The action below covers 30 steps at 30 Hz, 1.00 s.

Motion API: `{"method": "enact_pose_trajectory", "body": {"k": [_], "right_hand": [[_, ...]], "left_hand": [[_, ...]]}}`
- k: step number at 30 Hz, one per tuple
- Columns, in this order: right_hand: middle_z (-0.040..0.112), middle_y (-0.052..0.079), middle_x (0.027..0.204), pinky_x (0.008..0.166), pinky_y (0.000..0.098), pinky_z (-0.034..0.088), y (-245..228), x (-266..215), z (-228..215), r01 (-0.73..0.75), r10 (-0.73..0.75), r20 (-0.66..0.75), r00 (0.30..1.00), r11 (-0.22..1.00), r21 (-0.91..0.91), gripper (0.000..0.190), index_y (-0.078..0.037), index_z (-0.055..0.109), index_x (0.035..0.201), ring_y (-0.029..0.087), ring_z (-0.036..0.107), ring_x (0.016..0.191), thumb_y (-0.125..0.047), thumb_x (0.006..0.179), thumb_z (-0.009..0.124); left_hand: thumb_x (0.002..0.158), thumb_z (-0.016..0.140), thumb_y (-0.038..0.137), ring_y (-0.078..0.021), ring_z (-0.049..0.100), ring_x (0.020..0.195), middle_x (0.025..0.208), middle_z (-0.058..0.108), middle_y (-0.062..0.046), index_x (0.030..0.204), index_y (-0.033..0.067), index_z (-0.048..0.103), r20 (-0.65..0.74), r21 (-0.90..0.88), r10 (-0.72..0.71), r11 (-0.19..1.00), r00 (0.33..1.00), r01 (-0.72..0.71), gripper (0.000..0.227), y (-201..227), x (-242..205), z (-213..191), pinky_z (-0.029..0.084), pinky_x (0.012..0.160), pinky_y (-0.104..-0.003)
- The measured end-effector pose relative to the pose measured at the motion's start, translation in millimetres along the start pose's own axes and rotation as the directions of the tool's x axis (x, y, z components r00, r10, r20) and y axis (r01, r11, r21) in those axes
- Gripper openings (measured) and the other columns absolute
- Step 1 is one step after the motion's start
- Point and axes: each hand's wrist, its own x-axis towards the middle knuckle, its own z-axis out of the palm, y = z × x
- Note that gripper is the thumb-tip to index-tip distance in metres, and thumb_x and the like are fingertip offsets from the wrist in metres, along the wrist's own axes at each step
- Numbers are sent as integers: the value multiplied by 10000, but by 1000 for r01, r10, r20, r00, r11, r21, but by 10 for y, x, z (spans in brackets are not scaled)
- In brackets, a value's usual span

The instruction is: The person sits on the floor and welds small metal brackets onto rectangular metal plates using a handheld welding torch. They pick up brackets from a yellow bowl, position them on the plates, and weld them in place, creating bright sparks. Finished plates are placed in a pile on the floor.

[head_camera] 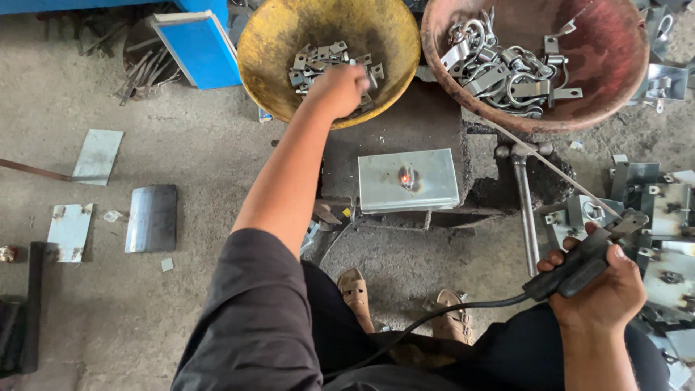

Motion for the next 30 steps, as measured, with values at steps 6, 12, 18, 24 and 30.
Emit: {"method": "enact_pose_trajectory", "body": {"k": [6, 12, 18, 24, 30], "right_hand": [[610, 102, 1069, 824, 504, 440, -9, 16, -20, -41, 41, -17, 999, 999, 19, 535, -121, 571, 1401, 287, 568, 914, -428, 963, 576], [618, 120, 1093, 822, 505, 464, 19, -41, 42, -3, -1, 77, 997, 999, 52, 443, -85, 548, 1330, 313, 590, 929, -351, 981, 614], [630, 163, 1048, 750, 474, 526, 38, -234, 259, 77, -79, 201, 976, 997, 15, 508, -43, 566, 1435, 329, 632, 847, -172, 953, 657], [653, 142, 987, 747, 378, 552, 45, -592, 548, 334, -288, 269, 919, 931, -145, 514, 51, 544, 1370, 243, 647, 771, -65, 929, 783], [630, 75, 1130, 841, 269, 541, 51, -981, 737, 697, -488, 500, 715, 553, -456, 674, 33, 483, 1431, 125, 627, 908, -191, 920, 862]], "left_hand": [[1026, 607, 272, -172, 630, 730, 796, 685, -54, 1052, 99, 714, -229, -459, -166, 888, 959, 44, 206, -1, -694, -393, 505, 678, -362], [962, 700, 276, -127, 688, 822, 893, 740, -10, 967, 96, 773, -198, -539, -223, 838, 954, 84, 194, 58, -1976, -49, 531, 747, -326], [1007, 675, 171, -112, 585, 707, 798, 631, -5, 1010, 37, 754, -207, -633, -137, 774, 969, -26, 155, 258, -2397, 517, 467, 634, -309], [899, 788, 119, -28, 407, 500, 648, 551, 65, 975, 17, 772, 140, -943, -438, 215, 888, 255, 129, 592, -2514, 892, 277, 425, -233], [890, 773, 170, -43, 430, 473, 836, 719, -2, 976, 41, 712, 322, -947, -540, -173, 778, 272, 166, 616, -2498, 1085, 269, 384, -223]]}}
